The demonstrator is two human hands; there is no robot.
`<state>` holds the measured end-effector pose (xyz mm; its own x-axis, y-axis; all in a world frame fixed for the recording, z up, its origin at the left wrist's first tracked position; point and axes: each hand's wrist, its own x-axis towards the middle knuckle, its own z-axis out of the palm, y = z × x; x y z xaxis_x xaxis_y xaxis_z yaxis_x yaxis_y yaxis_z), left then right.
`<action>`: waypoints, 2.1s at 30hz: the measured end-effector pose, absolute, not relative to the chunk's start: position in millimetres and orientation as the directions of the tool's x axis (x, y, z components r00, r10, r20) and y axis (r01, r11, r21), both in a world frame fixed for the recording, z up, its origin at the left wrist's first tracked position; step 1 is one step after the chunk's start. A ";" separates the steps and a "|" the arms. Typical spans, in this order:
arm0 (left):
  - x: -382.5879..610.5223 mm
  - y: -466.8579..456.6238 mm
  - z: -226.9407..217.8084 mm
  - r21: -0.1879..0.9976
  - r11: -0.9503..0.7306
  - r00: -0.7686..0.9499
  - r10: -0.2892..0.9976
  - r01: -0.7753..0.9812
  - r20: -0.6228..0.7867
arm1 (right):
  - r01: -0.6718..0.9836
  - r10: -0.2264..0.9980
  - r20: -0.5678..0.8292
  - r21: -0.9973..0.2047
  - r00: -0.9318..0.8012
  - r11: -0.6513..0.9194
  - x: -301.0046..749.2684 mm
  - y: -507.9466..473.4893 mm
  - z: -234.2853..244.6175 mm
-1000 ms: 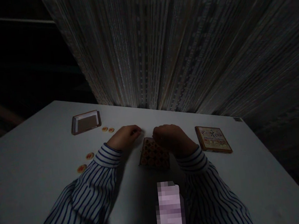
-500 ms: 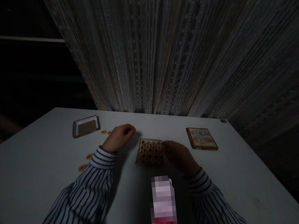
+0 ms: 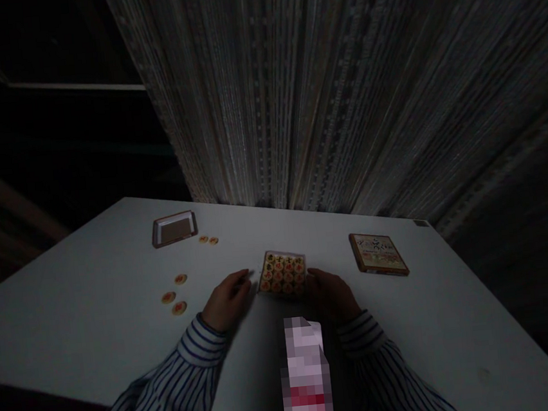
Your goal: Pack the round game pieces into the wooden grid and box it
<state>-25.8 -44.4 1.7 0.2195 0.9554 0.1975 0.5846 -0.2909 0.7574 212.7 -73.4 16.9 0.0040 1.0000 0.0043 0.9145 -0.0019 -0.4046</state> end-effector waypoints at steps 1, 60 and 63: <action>-24.6 -46.7 -2.2 0.769 -0.284 0.208 0.958 0.572 0.198 | 0.912 1.000 -0.003 -0.411 0.004 -0.005 212.2 -73.5 16.4; -17.4 -64.6 -7.1 0.782 -0.255 0.186 0.966 0.569 0.180 | 0.825 0.995 0.050 -0.564 0.089 -0.045 209.5 -73.4 10.3; -17.3 -64.3 -7.3 0.773 -0.273 0.189 0.961 0.572 0.200 | 0.825 0.994 0.051 -0.563 0.092 -0.047 209.2 -73.3 10.3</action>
